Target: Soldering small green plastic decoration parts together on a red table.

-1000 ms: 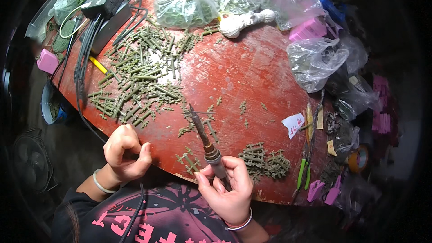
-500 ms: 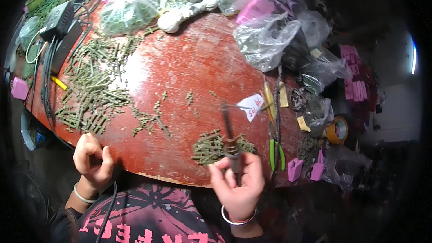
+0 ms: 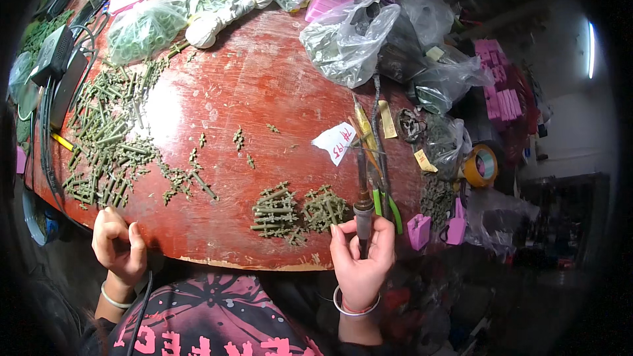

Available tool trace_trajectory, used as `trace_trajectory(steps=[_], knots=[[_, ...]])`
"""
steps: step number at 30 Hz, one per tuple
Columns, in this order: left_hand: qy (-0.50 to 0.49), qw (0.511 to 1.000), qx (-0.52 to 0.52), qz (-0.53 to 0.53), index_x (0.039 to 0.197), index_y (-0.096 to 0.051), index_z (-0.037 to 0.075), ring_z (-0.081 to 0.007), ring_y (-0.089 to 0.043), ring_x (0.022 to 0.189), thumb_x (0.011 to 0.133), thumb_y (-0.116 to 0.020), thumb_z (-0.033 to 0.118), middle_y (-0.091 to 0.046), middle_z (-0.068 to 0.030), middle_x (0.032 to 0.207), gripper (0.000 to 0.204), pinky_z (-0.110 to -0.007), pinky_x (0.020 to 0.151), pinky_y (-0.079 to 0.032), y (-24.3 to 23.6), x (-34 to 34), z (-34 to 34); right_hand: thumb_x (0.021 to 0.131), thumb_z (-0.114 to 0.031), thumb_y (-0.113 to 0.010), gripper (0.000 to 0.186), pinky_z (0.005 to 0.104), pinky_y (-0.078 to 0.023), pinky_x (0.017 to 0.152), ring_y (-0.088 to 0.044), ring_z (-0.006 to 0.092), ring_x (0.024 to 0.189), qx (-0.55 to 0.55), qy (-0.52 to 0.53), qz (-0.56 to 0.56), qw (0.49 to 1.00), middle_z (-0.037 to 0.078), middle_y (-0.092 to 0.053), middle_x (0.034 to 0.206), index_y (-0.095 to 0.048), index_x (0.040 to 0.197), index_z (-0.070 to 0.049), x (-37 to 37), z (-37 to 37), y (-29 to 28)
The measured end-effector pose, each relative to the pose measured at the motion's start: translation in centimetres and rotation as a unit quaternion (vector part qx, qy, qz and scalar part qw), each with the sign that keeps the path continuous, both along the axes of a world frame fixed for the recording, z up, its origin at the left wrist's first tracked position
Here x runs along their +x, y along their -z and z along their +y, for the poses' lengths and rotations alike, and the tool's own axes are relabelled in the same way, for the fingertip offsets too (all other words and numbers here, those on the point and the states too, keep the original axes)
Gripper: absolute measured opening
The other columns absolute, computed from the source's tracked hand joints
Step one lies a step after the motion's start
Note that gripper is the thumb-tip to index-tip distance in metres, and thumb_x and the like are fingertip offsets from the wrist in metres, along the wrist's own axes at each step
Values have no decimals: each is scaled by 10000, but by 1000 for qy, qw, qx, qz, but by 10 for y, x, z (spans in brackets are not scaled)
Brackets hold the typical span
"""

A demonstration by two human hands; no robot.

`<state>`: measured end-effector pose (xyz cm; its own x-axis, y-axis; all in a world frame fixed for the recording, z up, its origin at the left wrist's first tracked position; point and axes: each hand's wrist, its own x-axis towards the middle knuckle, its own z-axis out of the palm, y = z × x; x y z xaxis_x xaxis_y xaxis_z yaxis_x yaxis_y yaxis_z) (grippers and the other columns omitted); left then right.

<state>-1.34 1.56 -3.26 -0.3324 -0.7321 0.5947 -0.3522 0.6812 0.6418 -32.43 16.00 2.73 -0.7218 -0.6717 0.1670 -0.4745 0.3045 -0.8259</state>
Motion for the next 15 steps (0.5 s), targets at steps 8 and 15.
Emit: trace_trajectory(steps=[8, 15], knots=[[4, 1000, 14, -8, 860, -462, 19, -186, -386, 641, 827, -614, -125, -407, -54, 714, 212, -339, 604, -327, -1, -1, 4, 823, 74, -774, 341, 185, -311, 497, -430, -2, 559, -4, 3, 19, 1000, 10, -675, 860, -557, 1074, -6, -3, 0, 6], [1, 1000, 7, -13, 864, -462, 19, -185, -377, 638, 829, -610, -130, -403, -53, 715, 213, -343, 611, -329, 4, -1, 4, 819, 75, -776, 341, 188, -317, 499, -437, 3, 572, -9, 14, 37, 999, 9, -672, 867, -558, 1069, -7, -2, 1, 8]])
